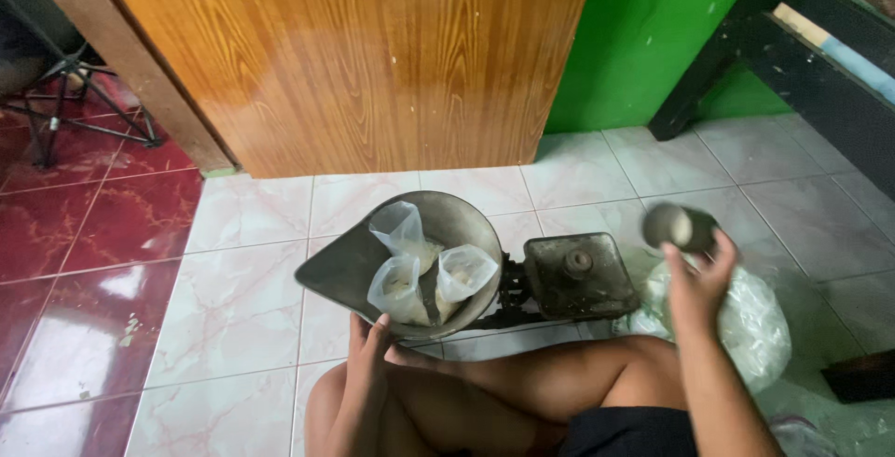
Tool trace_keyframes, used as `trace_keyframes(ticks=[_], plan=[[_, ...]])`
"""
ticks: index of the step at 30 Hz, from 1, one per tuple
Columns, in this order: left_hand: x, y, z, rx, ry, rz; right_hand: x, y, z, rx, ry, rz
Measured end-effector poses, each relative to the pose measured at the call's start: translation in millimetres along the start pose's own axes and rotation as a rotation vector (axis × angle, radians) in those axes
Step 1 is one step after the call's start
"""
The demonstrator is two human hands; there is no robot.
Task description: The person scoops grains from a large plastic bag using a metal cup and pours them into smaller plastic bags placed on a mechanical scale.
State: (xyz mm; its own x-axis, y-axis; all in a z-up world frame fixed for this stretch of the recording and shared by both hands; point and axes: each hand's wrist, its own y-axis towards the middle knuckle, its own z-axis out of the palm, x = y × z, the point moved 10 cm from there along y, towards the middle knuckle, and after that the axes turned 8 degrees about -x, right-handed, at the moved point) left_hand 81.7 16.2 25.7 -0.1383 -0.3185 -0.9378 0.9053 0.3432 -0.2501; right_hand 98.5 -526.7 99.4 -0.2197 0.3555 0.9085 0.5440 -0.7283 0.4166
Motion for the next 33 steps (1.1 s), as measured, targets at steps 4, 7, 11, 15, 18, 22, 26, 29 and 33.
trace_keyframes(ticks=[4,7,11,15,18,22,26,29,33], plan=[[15,13,-3,0.006,0.001,0.054,-101,9,-113,-0.191,-0.284,0.155],[15,5,3,0.003,-0.139,-0.059,-179,11,-166,-0.239,-0.672,0.047],[-11,-11,12,-0.025,-0.047,-0.085,-242,-23,-125,0.314,-0.902,-0.077],[-2,-7,8,-0.057,-0.032,-0.121,-184,-38,-121,0.251,-0.838,0.285],[13,4,2,-0.045,-0.057,-0.068,-194,-21,-135,0.108,-0.784,0.253],[4,-1,6,-0.047,0.012,-0.086,-179,-17,-140,0.01,-0.682,0.288],[4,0,6,-0.038,-0.015,-0.084,-167,-22,-139,-0.075,-0.472,0.442],[16,8,2,-0.026,-0.026,-0.075,-173,-18,-131,-0.092,-0.185,0.468],[-4,-8,8,-0.051,-0.006,-0.093,-150,-18,-119,-0.177,0.027,0.629]])
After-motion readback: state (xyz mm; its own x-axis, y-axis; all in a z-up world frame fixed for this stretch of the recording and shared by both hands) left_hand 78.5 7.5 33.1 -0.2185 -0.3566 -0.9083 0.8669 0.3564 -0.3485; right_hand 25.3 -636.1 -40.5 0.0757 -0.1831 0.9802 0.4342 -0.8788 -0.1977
